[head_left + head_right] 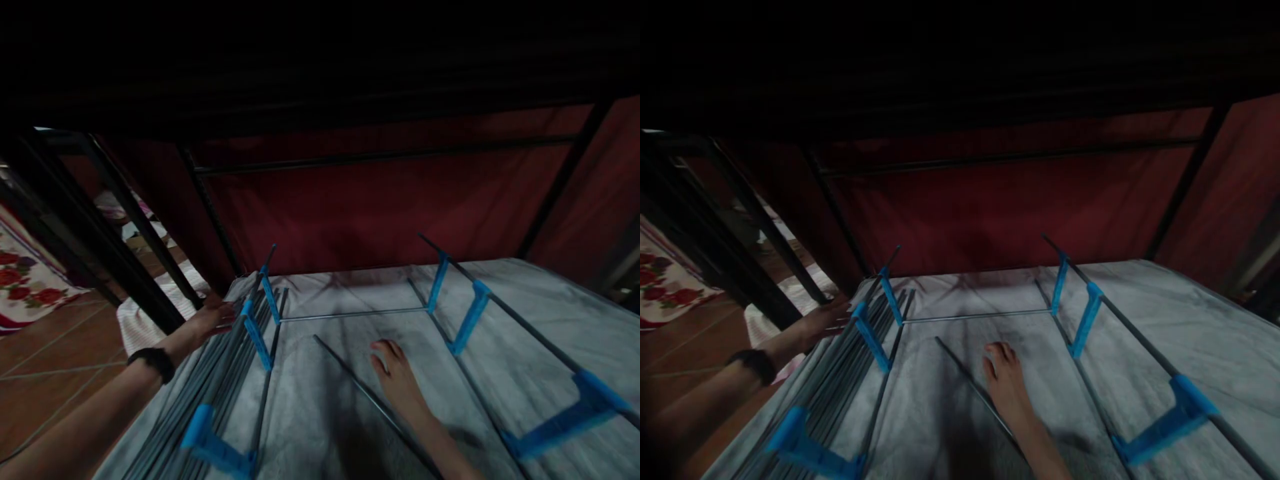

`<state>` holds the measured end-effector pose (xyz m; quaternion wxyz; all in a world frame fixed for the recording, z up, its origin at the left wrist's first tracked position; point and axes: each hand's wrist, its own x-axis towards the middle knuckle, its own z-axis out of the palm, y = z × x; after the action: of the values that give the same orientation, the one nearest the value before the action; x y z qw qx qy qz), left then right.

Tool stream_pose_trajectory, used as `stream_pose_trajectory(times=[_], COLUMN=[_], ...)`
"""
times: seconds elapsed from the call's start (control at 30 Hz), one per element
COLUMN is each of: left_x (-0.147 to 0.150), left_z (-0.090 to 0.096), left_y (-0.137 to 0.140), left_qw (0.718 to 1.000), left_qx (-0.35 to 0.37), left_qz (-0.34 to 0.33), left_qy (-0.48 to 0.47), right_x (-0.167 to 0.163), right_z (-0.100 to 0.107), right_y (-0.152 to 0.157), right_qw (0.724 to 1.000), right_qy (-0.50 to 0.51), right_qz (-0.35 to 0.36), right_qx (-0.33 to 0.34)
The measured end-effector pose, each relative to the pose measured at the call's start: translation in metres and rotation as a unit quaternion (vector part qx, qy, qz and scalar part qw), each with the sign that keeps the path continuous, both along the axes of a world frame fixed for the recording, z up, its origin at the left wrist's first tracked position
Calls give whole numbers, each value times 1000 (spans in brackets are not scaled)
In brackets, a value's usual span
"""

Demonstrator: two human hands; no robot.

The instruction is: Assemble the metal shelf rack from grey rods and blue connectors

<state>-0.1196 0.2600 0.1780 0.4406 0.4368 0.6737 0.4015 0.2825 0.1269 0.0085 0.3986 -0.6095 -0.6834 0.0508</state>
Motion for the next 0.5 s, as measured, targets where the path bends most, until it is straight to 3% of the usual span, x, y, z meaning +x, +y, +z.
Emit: stream_pose_trajectory(times=[0.13,0.23,0.33,0.5], left_x=[-18,-21,-16,-6], left_z=[15,24,32,35], left_y=[-62,-125,-193,-289], left_qw=[998,999,1000,1000], left_qx=[-8,-3,10,-5], left_qz=[13,-1,-18,-11], left_qy=[-55,-36,-11,-11], right_x=[21,32,43,51], right_z=[-67,-105,-114,-96], right_y=[-90,-134,-157,-169], right_qw=[994,989,980,972], right_qy=[-55,-120,-167,-208], right_qz=[-83,-72,-83,-62], right_qx=[-36,-55,-64,-89])
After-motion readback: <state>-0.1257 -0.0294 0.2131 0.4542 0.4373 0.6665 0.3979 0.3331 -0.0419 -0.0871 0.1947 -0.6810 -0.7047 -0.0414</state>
